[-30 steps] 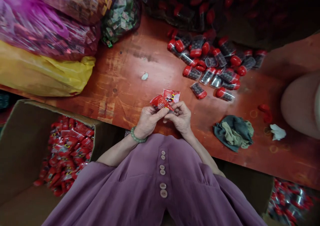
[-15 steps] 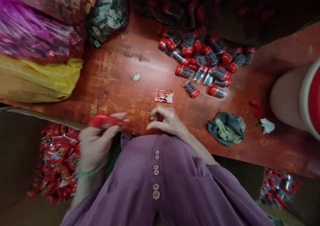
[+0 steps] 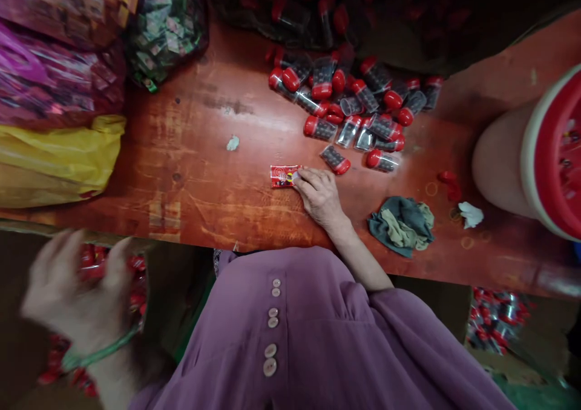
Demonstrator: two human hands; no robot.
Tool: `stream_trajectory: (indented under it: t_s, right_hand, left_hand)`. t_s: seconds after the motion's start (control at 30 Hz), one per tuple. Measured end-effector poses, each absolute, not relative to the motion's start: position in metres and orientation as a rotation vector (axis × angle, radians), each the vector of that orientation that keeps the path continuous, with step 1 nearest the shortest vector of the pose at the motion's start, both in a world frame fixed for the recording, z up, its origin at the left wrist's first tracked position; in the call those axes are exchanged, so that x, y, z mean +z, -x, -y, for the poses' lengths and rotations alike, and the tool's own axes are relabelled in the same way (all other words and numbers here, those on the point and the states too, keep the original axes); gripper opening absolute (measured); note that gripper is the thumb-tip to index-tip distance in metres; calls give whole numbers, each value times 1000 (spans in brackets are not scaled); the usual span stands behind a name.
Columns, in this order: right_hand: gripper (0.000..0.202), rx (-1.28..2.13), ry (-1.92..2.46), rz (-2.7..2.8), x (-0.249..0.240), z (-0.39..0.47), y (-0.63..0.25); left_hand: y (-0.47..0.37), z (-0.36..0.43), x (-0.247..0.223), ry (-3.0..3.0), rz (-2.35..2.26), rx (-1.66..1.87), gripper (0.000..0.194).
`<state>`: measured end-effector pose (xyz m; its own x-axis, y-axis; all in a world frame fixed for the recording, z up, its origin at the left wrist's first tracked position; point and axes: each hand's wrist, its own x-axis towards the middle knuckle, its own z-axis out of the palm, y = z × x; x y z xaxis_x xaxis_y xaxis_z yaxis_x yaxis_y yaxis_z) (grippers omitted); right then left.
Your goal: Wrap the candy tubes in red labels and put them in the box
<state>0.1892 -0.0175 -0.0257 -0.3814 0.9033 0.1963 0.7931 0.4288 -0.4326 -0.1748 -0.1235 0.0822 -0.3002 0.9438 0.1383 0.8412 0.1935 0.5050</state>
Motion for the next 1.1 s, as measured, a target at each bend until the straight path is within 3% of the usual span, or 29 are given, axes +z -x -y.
stream_trajectory:
  t_s: [0.07, 0.17, 0.27, 0.47, 0.67, 0.93, 1.1]
  right_hand:
    - [26, 339, 1438, 2322, -27, 18, -188]
    - [27, 313, 1450, 2384, -26, 19, -186]
    - [27, 295, 1450, 2441, -19, 21, -183]
    - [26, 307, 1468, 2386, 7, 20, -193]
    - [27, 127, 1847, 2106, 25, -8, -232]
    - [31, 425, 2066, 2545, 52, -48, -217]
    - [31, 436, 1963, 2723, 63, -48, -221]
  left_hand:
    - [126, 85, 60, -2008, -2018, 946, 58]
    - [53, 37, 26, -2236, -1449, 829, 40]
    - [10, 11, 2, -2269, -1254, 721, 35]
    - [6, 3, -16, -2362, -1177, 689, 30]
    - [6, 0, -13, -2372, -1241, 720, 29]
    - [9, -6, -6, -2292, -1199, 707, 27]
    - [7, -10, 3, -2229, -1248, 604, 30]
